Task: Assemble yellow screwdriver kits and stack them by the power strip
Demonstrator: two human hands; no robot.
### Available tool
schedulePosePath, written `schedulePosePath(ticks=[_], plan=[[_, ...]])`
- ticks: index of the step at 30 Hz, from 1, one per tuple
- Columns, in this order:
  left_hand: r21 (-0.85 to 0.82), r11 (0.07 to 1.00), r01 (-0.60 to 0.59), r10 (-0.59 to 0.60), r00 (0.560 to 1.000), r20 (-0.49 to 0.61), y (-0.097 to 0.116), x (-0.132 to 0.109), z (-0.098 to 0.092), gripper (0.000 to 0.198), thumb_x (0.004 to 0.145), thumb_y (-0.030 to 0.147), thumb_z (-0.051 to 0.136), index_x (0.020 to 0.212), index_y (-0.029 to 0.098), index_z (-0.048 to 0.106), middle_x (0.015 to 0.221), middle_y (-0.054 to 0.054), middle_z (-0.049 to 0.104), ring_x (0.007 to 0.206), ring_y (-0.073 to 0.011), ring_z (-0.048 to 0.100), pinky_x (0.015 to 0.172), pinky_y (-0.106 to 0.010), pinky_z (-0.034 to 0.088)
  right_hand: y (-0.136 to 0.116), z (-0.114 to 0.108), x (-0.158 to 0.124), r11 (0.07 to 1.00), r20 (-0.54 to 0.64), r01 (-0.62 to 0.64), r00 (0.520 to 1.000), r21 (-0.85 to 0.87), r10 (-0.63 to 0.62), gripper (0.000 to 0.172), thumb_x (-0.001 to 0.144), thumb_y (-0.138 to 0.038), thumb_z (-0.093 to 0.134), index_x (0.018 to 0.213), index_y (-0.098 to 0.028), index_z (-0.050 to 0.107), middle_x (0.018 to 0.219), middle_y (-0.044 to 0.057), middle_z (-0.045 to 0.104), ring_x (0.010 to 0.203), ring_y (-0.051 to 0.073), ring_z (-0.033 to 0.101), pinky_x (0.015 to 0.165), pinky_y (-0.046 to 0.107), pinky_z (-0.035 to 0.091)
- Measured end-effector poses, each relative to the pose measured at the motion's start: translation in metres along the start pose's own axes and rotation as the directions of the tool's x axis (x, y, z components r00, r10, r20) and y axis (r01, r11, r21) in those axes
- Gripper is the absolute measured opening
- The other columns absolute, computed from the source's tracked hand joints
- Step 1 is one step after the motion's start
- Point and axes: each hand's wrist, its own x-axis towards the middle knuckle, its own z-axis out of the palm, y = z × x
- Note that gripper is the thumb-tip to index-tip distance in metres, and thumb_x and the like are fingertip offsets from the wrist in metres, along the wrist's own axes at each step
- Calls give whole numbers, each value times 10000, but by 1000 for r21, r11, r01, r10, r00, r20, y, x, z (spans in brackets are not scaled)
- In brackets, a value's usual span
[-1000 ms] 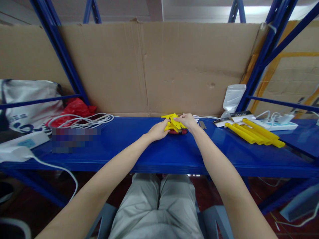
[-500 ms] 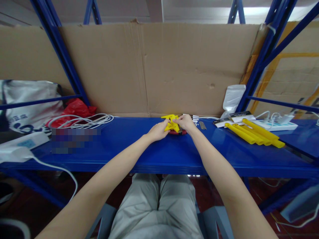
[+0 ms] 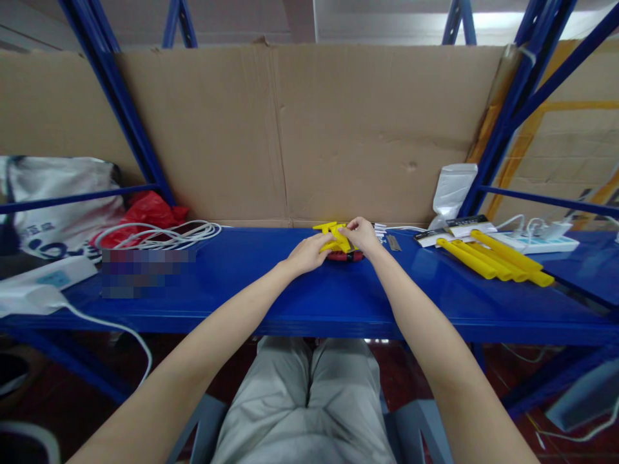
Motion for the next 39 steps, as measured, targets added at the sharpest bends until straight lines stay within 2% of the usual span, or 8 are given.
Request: schedulePosePath(ticks=[3, 8, 11, 14, 20, 30, 35, 39], plan=[[20, 1000, 19, -18, 1000, -14, 0, 0, -1, 329, 872, 172, 471, 1187, 229, 544, 1242, -66, 610, 1142, -226, 576, 968, -371, 472, -2, -6, 1, 995, 36, -76, 997, 70, 74, 240, 640, -287, 752, 612, -181, 538, 615, -18, 552, 619, 107, 476, 603, 229, 382], [29, 999, 42, -42, 999, -19, 1, -1, -2, 331, 876, 188, 470, 1197, 232, 540, 1242, -74, 605, 1131, -236, 580, 960, -382, 478, -3, -15, 0, 965, 265, -236, 943, 114, 200, 200, 652, -270, 760, 593, -155, 607, 568, -5, 571, 556, 98, 448, 524, 232, 316], [27, 999, 42, -42, 999, -12, 3, -1, -3, 364, 876, 187, 468, 1233, 241, 520, 1260, -72, 595, 1132, -241, 577, 948, -391, 485, -2, -15, -2, 943, 401, -284, 895, 174, 195, 222, 620, -246, 786, 562, -154, 592, 565, 0, 586, 545, 91, 448, 504, 220, 311], [26, 999, 38, -38, 999, -12, 3, -1, -3, 387, 873, 182, 472, 1254, 242, 507, 1266, -70, 591, 1136, -240, 574, 950, -390, 484, -3, -13, -4, 916, 464, -326, 866, 235, 189, 212, 618, -206, 786, 553, -150, 591, 565, 4, 599, 554, 89, 474, 521, 209, 344], [21, 1000, 21, -21, 1000, -22, 1, 0, -1, 393, 869, 172, 474, 1257, 224, 501, 1267, -78, 590, 1156, -232, 562, 969, -383, 472, -6, -13, -5, 880, 470, -389, 852, 272, 232, 196, 631, -139, 776, 564, -144, 592, 557, 13, 613, 576, 95, 518, 533, 198, 374], [-8, 1000, 22, -22, 999, -25, -1, 0, 1, 426, 876, 178, 469, 1298, 232, 468, 1295, -79, 580, 1189, -231, 545, 978, -397, 471, -2, -10, -5, 886, 462, -374, 859, 274, 220, 195, 624, -140, 786, 575, -138, 597, 543, -6, 591, 528, 81, 489, 505, 197, 353], [-28, 999, 19, -20, 999, -37, -1, 0, 2, 453, 871, 171, 485, 1321, 224, 478, 1316, -73, 575, 1196, -214, 545, 1000, -364, 453, -1, -13, -3, 858, 483, -419, 841, 297, 243, 164, 672, -92, 726, 588, -140, 593, 550, 4, 589, 529, 83, 488, 499, 188, 367], [-39, 999, 11, -12, 1000, -28, 1, 0, 3, 441, 875, 154, 474, 1312, 197, 515, 1320, -87, 575, 1198, -212, 547, 1003, -342, 445, 12, -20, 10, 864, 354, -378, 899, 332, 257, 128, 696, -112, 687, 612, -146, 598, 576, 5, 583, 497, 74, 436, 478, 195, 358]])
